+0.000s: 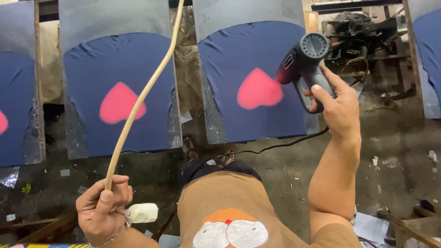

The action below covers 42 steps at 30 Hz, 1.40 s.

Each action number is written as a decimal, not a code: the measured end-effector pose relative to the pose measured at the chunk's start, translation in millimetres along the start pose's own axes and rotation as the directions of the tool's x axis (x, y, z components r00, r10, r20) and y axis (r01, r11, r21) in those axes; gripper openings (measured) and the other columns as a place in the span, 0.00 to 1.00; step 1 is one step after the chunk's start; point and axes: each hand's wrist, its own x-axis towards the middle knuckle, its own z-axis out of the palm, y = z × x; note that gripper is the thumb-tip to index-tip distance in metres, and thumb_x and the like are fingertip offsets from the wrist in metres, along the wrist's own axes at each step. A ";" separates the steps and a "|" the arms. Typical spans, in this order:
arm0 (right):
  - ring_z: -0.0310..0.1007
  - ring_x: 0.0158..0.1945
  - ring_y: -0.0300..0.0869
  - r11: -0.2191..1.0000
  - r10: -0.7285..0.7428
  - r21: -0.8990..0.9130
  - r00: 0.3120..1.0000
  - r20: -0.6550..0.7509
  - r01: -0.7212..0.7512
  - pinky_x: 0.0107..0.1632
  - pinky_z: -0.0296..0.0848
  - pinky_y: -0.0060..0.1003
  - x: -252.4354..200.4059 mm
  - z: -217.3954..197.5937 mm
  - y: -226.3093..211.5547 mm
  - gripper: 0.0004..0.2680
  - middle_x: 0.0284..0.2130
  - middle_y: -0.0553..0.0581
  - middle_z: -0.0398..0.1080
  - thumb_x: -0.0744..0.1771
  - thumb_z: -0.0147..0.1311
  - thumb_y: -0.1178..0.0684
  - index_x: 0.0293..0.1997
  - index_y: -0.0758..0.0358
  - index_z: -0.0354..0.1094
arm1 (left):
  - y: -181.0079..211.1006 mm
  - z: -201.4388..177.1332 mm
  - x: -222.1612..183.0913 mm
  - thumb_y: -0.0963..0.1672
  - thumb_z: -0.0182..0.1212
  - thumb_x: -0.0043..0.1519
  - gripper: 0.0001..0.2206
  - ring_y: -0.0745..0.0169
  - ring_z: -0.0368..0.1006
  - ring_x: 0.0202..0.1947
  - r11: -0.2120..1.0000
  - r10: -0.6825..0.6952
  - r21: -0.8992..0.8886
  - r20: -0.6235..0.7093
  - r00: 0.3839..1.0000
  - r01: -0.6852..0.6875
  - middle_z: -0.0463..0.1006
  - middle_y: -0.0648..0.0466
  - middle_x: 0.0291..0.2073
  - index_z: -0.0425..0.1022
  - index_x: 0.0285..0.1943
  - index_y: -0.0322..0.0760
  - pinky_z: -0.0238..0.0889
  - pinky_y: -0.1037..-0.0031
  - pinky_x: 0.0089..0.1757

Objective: The person uses a heat gun to dry the pink heart designs printed on several blue and white garments that are laid out on printing stations.

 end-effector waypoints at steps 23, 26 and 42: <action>0.61 0.24 0.35 0.995 0.002 0.101 0.984 0.180 -0.021 0.31 0.70 0.30 36.8 61.6 -16.7 0.23 0.31 0.56 0.73 0.67 0.50 0.56 0.74 0.66 0.58 | 9.8 2.6 -7.3 0.47 0.54 0.67 0.17 0.74 0.48 0.16 1.000 -0.011 0.021 -0.099 0.995 0.013 0.53 0.63 0.15 0.75 0.50 0.23 0.45 0.80 0.22; 0.62 0.24 0.34 0.998 -0.003 0.069 0.989 0.150 -0.007 0.31 0.71 0.29 40.6 55.7 -12.2 0.23 0.30 0.56 0.74 0.67 0.51 0.56 0.74 0.67 0.59 | 9.7 3.7 -7.9 0.47 0.54 0.66 0.17 0.74 0.47 0.16 1.000 -0.015 0.020 -0.098 0.995 0.017 0.52 0.63 0.15 0.75 0.50 0.23 0.45 0.80 0.22; 0.62 0.23 0.33 1.000 -0.016 -0.006 1.000 -0.018 0.016 0.31 0.71 0.30 40.1 37.6 -13.4 0.21 0.30 0.54 0.72 0.68 0.49 0.56 0.73 0.62 0.63 | 9.7 12.5 21.9 0.46 0.56 0.65 0.18 0.73 0.47 0.14 0.990 -0.111 -0.083 0.038 0.993 0.114 0.53 0.62 0.15 0.75 0.46 0.18 0.41 0.79 0.21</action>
